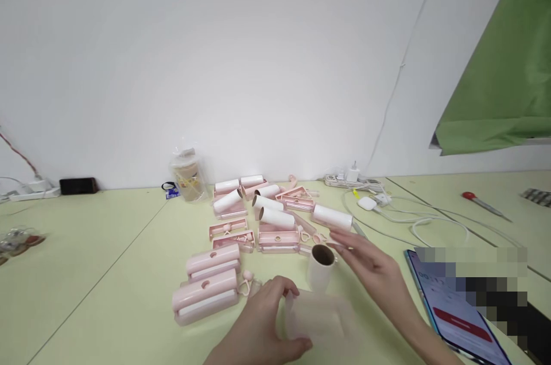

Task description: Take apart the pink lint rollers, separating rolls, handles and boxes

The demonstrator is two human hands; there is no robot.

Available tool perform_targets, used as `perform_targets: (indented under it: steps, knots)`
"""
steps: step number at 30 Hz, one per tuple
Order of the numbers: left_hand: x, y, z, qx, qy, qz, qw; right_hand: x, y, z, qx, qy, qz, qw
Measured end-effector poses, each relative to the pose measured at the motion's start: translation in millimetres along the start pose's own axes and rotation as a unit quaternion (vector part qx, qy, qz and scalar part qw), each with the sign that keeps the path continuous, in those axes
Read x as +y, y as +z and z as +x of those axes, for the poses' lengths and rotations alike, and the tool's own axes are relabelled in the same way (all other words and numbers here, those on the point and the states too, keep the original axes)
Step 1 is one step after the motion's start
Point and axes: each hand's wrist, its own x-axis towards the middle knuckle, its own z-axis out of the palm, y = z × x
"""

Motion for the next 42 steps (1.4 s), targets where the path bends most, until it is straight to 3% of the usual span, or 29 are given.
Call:
perform_targets:
  steps: [2, 4, 7, 12, 18, 21, 23, 26, 29, 31, 36, 42]
  knots:
    - [-7, 3, 1, 0.0, -0.003, 0.01, 1.0, -1, 4, -4, -0.055, -0.109, -0.059, 0.991]
    - [-13, 6, 2, -0.004, -0.015, 0.011, 1.0, -1, 5, -5, -0.103, -0.156, -0.098, 0.978]
    - [-15, 10, 5, 0.003, -0.012, -0.01, 1.0, -1, 4, -5, -0.141, -0.156, -0.107, 0.972]
    - [0, 12, 32, 0.066, 0.071, -0.033, 0.995, 8, 2, -4, -0.165, -0.186, -0.132, 0.959]
    - [8, 17, 72, 0.012, 0.149, -0.039, 0.988, 19, 11, -12, -0.154, -0.236, -0.14, 0.949]
    - [5, 18, 76, 0.047, 0.155, -0.064, 0.985, 11, 12, -12, -0.12, -0.145, -0.036, 0.982]
    - [4, 16, 76, 0.076, 0.157, -0.083, 0.981, 4, 10, -9, -0.015, -0.024, 0.067, 0.997]
    - [9, 11, 74, 0.126, 0.155, -0.137, 0.97, -1, 8, -2, 0.098, 0.161, 0.218, 0.958]
    - [18, 10, 70, 0.159, 0.138, -0.227, 0.951, 2, 12, 2, 0.053, 0.288, 0.343, 0.893]
    - [22, 11, 68, 0.175, 0.141, -0.262, 0.939, 2, 18, 1, 0.003, 0.324, 0.414, 0.85]
    - [26, 17, 62, 0.192, 0.14, -0.267, 0.934, -8, 30, -9, -0.078, 0.321, 0.536, 0.777]
    - [24, 22, 53, 0.18, 0.104, -0.287, 0.935, -14, 30, -11, -0.051, 0.355, 0.522, 0.774]
